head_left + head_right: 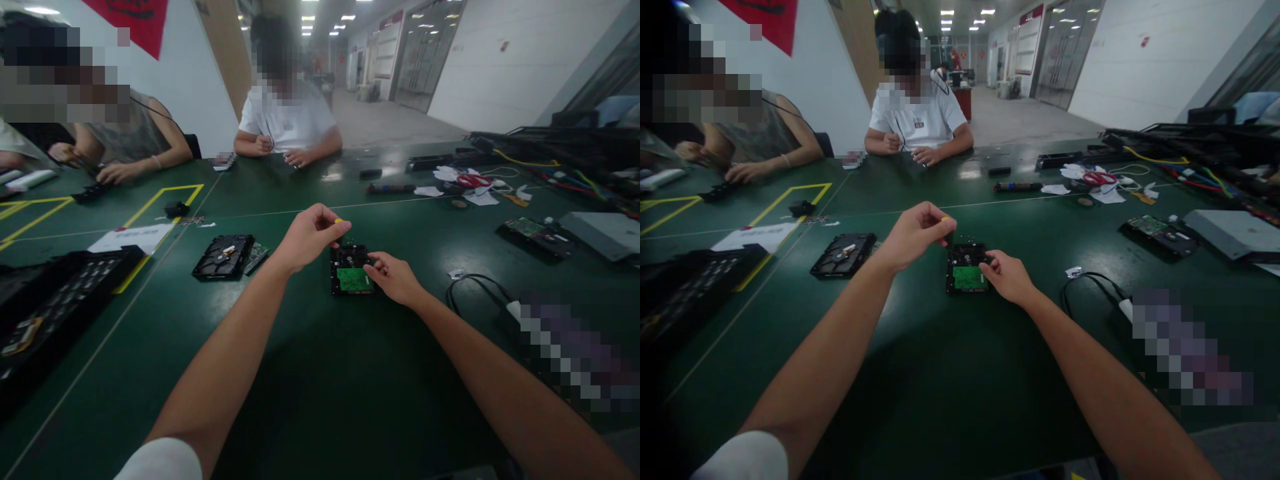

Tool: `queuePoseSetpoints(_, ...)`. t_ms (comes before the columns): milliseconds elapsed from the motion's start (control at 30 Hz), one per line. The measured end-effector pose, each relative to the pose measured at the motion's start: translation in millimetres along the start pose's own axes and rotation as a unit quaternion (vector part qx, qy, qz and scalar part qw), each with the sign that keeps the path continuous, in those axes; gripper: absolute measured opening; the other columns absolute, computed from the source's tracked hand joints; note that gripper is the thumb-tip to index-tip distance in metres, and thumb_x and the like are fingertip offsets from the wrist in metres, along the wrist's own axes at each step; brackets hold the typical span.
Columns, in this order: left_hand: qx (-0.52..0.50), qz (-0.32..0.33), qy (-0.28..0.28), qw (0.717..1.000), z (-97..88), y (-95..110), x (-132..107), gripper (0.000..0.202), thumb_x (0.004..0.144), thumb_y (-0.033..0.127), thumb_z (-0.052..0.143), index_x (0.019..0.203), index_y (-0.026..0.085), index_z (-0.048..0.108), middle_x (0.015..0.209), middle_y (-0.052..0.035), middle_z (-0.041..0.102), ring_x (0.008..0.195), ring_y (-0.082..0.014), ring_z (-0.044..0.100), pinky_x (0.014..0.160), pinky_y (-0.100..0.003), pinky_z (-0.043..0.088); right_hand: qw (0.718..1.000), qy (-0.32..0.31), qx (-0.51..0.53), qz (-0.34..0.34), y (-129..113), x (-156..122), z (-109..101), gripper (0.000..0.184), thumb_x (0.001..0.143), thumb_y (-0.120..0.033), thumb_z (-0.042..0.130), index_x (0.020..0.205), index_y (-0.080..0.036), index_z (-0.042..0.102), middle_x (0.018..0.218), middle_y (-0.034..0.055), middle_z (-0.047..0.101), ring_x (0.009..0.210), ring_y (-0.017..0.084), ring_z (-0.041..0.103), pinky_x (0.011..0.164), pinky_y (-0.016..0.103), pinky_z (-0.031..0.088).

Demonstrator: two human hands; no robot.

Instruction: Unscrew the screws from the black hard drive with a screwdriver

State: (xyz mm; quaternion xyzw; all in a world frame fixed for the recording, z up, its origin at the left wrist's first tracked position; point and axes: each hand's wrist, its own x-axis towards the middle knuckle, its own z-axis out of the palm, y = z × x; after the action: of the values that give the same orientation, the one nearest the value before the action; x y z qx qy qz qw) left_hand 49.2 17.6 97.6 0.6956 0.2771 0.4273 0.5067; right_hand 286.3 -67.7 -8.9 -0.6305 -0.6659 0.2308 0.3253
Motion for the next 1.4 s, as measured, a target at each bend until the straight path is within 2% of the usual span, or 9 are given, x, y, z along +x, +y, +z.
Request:
queuePoseSetpoints(100, -0.006, 0.001, -0.001, 1.0, 0.3, 0.4, -0.8, 0.029, 0.087, 0.033, 0.081, 0.096, 0.016, 0.06, 0.087, -0.0042, 0.067, 0.074, -0.0128, 0.063, 0.06, -0.023, 0.056, 1.0, -0.003, -0.003, -0.001, -0.3, 0.2, -0.3, 0.04, 0.101, -0.042, 0.062, 0.134, -0.02, 0.062, 0.09, 0.0032, 0.074, 0.071, 0.016, 0.066, 0.064, 0.028, 0.047)
queuePoseSetpoints(233, 0.003, 0.024, -0.052, 0.998, -0.7, 2.6, -0.6, 0.025, 0.094, 0.036, 0.072, 0.11, 0.017, 0.068, 0.092, -0.0044, 0.066, 0.079, -0.0126, 0.062, 0.063, -0.022, 0.055, 1.0, 0.0, -0.002, -0.006, 1.7, 0.6, 0.5, 0.041, 0.101, -0.041, 0.061, 0.136, -0.019, 0.062, 0.09, 0.0031, 0.074, 0.071, 0.016, 0.066, 0.064, 0.029, 0.048)
queuePoseSetpoints(333, -0.01, 0.003, -0.07, 0.998, -2.9, 1.8, 0.4, 0.03, 0.1, 0.043, 0.063, 0.109, 0.016, 0.074, 0.095, -0.0063, 0.066, 0.081, -0.0134, 0.061, 0.064, -0.023, 0.054, 1.0, -0.005, 0.0, -0.005, 3.5, 0.4, 0.8, 0.042, 0.102, -0.042, 0.061, 0.137, -0.02, 0.062, 0.091, 0.0034, 0.074, 0.071, 0.016, 0.066, 0.063, 0.029, 0.048)
queuePoseSetpoints(567, -0.101, -0.037, -0.069, 0.992, -3.9, -1.1, 0.8, 0.025, 0.095, 0.038, 0.071, 0.105, 0.016, 0.072, 0.098, -0.0078, 0.067, 0.091, -0.0166, 0.065, 0.07, -0.025, 0.057, 1.0, -0.004, -0.009, -0.011, 0.4, -0.7, -0.3, 0.042, 0.101, -0.042, 0.061, 0.137, -0.02, 0.063, 0.091, 0.004, 0.075, 0.073, 0.017, 0.067, 0.065, 0.029, 0.048)
queuePoseSetpoints(867, -0.072, -0.03, -0.042, 0.996, 0.6, 1.6, -2.0, 0.026, 0.089, 0.032, 0.079, 0.099, 0.015, 0.062, 0.093, -0.0062, 0.068, 0.085, -0.0145, 0.066, 0.065, -0.023, 0.058, 1.0, 0.002, -0.014, -0.006, -0.9, 0.0, 0.2, 0.04, 0.102, -0.039, 0.058, 0.136, -0.019, 0.064, 0.093, 0.0048, 0.076, 0.072, 0.017, 0.067, 0.066, 0.029, 0.048)
queuePoseSetpoints(967, -0.062, -0.015, -0.038, 0.997, 0.0, 1.6, -2.0, 0.028, 0.088, 0.032, 0.079, 0.107, 0.017, 0.065, 0.091, -0.0037, 0.066, 0.081, -0.0129, 0.063, 0.064, -0.022, 0.058, 1.0, 0.001, -0.016, -0.01, 0.5, -0.4, -0.4, 0.039, 0.102, -0.036, 0.057, 0.137, -0.02, 0.064, 0.093, 0.0045, 0.076, 0.072, 0.017, 0.067, 0.066, 0.03, 0.048)
queuePoseSetpoints(1067, -0.053, -0.012, -0.068, 0.996, -1.2, 1.9, -1.8, 0.03, 0.091, 0.038, 0.076, 0.113, 0.018, 0.072, 0.093, -0.0037, 0.064, 0.079, -0.012, 0.06, 0.064, -0.022, 0.057, 1.0, 0.0, -0.02, -0.013, 2.0, -0.3, -0.7, 0.04, 0.102, -0.036, 0.057, 0.138, -0.019, 0.064, 0.092, 0.0039, 0.075, 0.072, 0.017, 0.066, 0.066, 0.03, 0.047)
queuePoseSetpoints(1267, -0.149, -0.071, -0.07, 0.984, -3.7, 2.4, -0.9, 0.032, 0.096, 0.045, 0.067, 0.105, 0.017, 0.078, 0.103, -0.0097, 0.067, 0.094, -0.0187, 0.063, 0.066, -0.025, 0.059, 0.999, -0.004, -0.024, -0.024, 1.5, 1.0, -2.3, 0.038, 0.103, -0.035, 0.056, 0.136, -0.018, 0.064, 0.089, 0.0032, 0.075, 0.071, 0.017, 0.066, 0.067, 0.031, 0.048)
queuePoseSetpoints(1400, -0.132, -0.07, -0.045, 0.988, -5.4, 3.1, 0.1, 0.029, 0.094, 0.043, 0.07, 0.1, 0.016, 0.077, 0.102, -0.0099, 0.069, 0.094, -0.0189, 0.066, 0.066, -0.026, 0.059, 1.0, -0.007, -0.021, -0.016, 0.2, 0.3, -2.7, 0.038, 0.103, -0.036, 0.056, 0.137, -0.02, 0.064, 0.092, 0.0042, 0.075, 0.074, 0.018, 0.067, 0.068, 0.031, 0.049)
